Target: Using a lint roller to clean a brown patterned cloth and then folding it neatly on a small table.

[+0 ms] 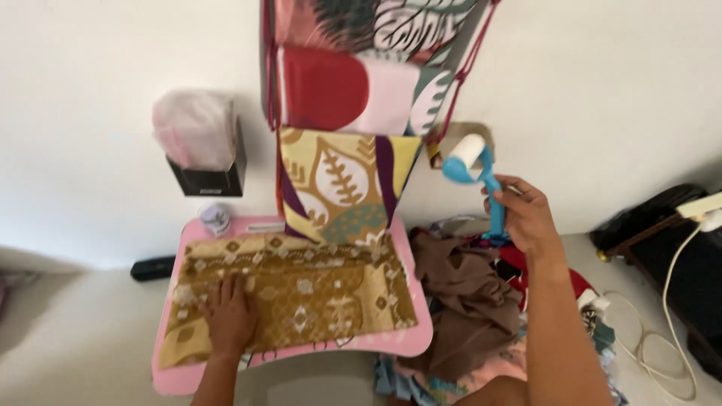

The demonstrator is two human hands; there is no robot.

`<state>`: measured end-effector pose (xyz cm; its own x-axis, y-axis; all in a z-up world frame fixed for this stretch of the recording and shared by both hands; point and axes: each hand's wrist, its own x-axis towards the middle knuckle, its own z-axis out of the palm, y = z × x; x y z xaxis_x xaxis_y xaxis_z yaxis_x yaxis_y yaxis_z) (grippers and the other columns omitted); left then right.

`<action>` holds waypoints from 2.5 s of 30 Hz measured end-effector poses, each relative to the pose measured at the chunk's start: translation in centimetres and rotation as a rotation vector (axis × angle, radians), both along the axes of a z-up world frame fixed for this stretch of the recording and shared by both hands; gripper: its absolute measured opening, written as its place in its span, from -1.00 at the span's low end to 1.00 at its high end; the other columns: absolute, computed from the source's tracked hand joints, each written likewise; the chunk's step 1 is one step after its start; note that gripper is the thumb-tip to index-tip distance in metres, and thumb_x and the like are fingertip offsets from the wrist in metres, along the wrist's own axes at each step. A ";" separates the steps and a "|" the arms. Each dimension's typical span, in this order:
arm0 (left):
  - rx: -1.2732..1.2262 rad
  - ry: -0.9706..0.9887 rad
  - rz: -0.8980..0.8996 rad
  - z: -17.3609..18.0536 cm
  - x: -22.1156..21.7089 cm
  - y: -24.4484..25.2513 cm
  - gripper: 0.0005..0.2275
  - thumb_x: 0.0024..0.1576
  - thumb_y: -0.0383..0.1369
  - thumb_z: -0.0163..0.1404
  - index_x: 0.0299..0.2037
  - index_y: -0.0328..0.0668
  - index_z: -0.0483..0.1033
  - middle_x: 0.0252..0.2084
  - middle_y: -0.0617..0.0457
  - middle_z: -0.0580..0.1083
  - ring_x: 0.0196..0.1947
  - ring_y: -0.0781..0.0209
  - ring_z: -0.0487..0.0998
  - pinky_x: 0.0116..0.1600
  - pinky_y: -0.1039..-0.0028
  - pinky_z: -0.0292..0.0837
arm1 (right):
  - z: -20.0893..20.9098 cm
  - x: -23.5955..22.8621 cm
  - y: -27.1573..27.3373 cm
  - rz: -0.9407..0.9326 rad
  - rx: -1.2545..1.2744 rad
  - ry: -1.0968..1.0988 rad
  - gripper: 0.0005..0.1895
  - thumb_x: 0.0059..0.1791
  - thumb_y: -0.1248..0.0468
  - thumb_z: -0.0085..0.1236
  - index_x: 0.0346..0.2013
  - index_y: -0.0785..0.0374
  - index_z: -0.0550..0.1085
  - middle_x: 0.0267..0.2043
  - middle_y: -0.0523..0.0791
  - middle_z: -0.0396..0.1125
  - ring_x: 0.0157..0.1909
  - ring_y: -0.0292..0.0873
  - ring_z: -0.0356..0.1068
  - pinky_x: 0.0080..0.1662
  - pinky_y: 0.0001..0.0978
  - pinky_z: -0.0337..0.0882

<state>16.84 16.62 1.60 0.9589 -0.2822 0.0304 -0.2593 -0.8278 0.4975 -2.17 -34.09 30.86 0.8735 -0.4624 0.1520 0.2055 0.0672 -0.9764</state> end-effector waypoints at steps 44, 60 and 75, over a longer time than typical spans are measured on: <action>0.557 -0.219 -1.128 7.4 -3.2 5.4 -0.40 0.13 0.25 -0.14 -0.01 -0.17 0.45 -0.07 -0.03 0.38 0.02 -0.09 0.45 0.02 0.18 0.50 | -22.8 -6.5 10.9 0.370 -1.387 0.139 -0.50 -0.08 0.02 0.28 0.11 0.12 0.54 0.27 0.01 0.38 0.25 0.18 0.37 0.21 -0.02 0.37; 0.465 -0.467 -0.649 2.8 11.2 7.5 -0.57 0.11 -0.08 -0.01 0.13 -0.06 0.43 0.13 -0.05 0.40 0.15 -0.11 0.51 0.14 0.12 0.46 | -20.6 10.2 14.9 0.331 -1.503 0.733 -0.49 -0.03 -0.13 0.08 0.02 0.16 0.51 0.04 0.03 0.36 -0.01 0.15 0.48 -0.09 -0.09 0.54; 0.383 -0.583 -0.471 1.7 11.7 3.8 -0.43 0.02 0.13 0.03 0.15 -0.01 0.44 -0.06 0.04 0.44 -0.05 0.02 0.55 0.10 0.11 0.30 | -17.6 14.1 11.4 -0.084 -1.060 0.503 -0.74 0.02 0.17 0.11 -0.08 0.19 0.60 -0.23 0.09 0.51 -0.08 0.21 0.50 -0.06 0.02 0.49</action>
<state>28.51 20.42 3.28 0.5989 -0.7405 0.3049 -0.7484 -0.6530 -0.1161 11.89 -22.70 13.30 0.9178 -0.3709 0.1418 -0.2539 -0.8228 -0.5085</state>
